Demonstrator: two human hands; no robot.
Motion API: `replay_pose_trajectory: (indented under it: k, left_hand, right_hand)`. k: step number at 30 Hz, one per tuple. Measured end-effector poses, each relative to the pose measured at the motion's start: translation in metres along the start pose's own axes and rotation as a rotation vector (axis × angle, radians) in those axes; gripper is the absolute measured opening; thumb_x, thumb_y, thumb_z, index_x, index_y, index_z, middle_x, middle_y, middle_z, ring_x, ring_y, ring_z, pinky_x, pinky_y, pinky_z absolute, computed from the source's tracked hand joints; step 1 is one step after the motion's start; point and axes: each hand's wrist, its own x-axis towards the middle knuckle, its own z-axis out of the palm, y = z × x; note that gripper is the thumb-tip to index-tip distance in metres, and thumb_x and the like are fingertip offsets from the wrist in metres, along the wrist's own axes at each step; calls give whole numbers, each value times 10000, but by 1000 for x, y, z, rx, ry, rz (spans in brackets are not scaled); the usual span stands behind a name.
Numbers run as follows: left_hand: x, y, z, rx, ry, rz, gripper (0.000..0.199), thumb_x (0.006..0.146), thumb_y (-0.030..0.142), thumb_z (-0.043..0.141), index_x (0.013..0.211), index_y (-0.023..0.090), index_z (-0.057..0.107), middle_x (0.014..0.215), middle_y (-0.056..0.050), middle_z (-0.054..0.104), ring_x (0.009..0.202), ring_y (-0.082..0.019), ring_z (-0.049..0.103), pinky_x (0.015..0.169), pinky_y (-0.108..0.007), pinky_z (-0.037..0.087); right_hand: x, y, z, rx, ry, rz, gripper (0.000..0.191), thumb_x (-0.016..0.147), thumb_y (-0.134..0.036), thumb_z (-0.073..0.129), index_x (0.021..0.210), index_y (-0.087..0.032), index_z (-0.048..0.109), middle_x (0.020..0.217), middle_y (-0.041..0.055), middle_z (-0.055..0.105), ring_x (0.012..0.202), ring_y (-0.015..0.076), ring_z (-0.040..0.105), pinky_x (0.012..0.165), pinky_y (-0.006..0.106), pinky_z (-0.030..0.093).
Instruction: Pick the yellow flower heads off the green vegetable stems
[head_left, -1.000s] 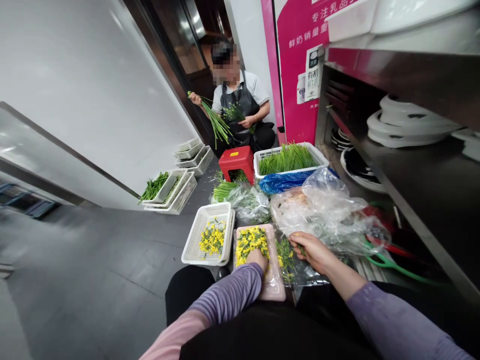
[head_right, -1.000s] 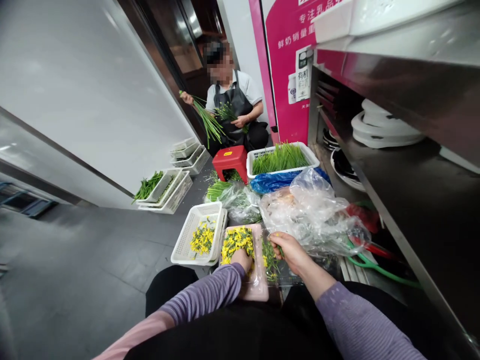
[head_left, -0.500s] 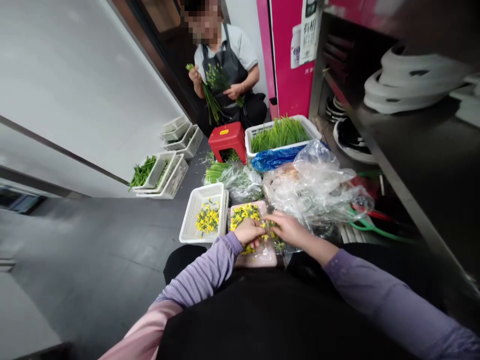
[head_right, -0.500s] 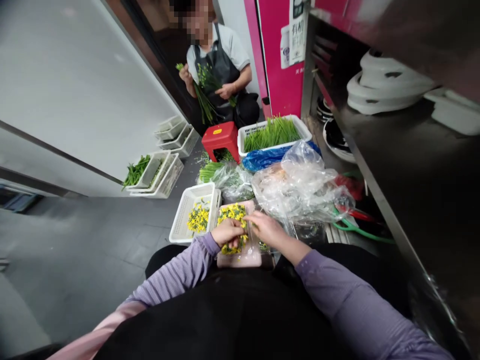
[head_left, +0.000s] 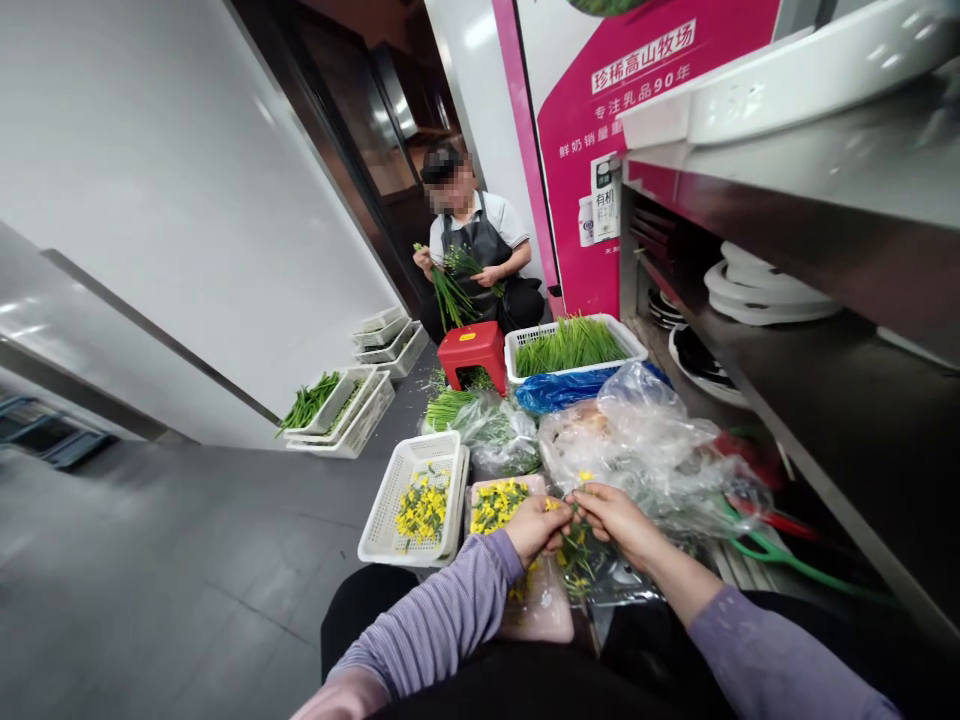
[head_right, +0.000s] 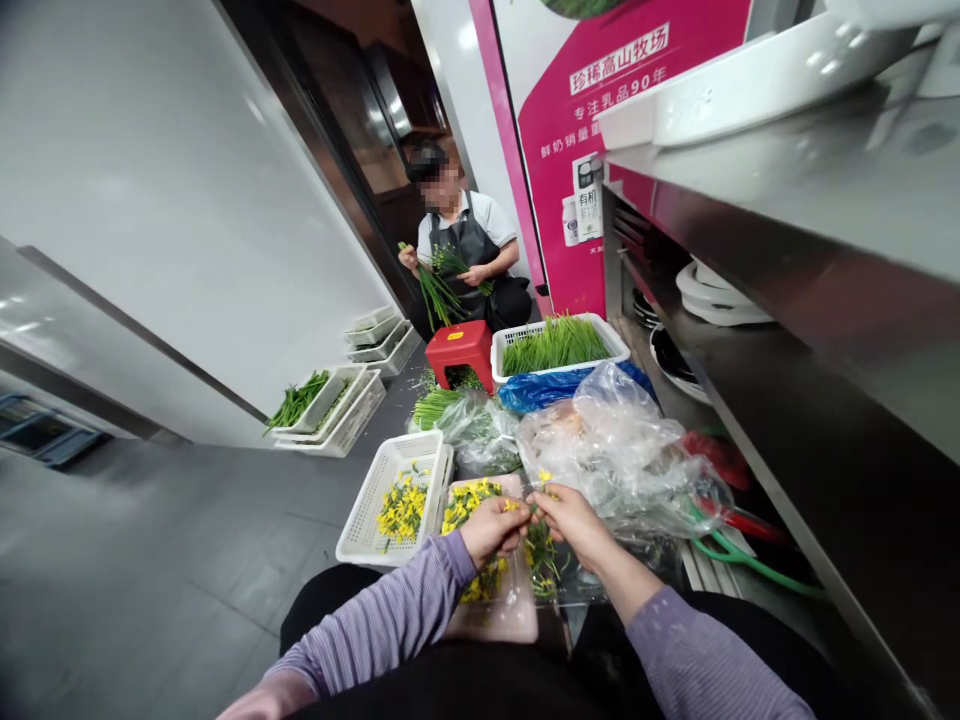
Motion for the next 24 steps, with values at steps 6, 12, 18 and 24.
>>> replay_pose_trajectory:
  k: [6,12,18,24]
  left_hand:
    - [2,7,10,85,66,-41,244,657,366,603,702,139,524,481,57,436,311,-10,243,328,-178,124]
    - [7,6,7,220,96,33,103,663,215,562,599,143,527,426,41,423,327,-33,287,333,-188,166]
    - [11,3,10,177,2,-149,209,728,318,546,647,125,556,424,28,454,306,-32,278,320,-177,176]
    - [27,-1,-3,-175,-147,-430,474,797,557,342,785,113,509,552,-53,575,362,-58,431,361,-168,348]
  right_hand:
    - [-2,-1,2,35,66,-1,251,635,-369,603,763,-194,476,485,-62,454,349,43,288,348,175,159]
    - [-2,-1,3,58,31,31,295,685,-464,542,673,-174,488,493,-53,428,343,29,247,339,174,151]
    - [-1,-6,-5,7,154,30,220,699,-365,495,603,-167,489,415,-50,392,335,60,327,344,195,228]
    - [3,-9,-20,-271,203,-11,127,658,-208,487,737,-177,582,508,-36,489,416,80,407,411,212,311]
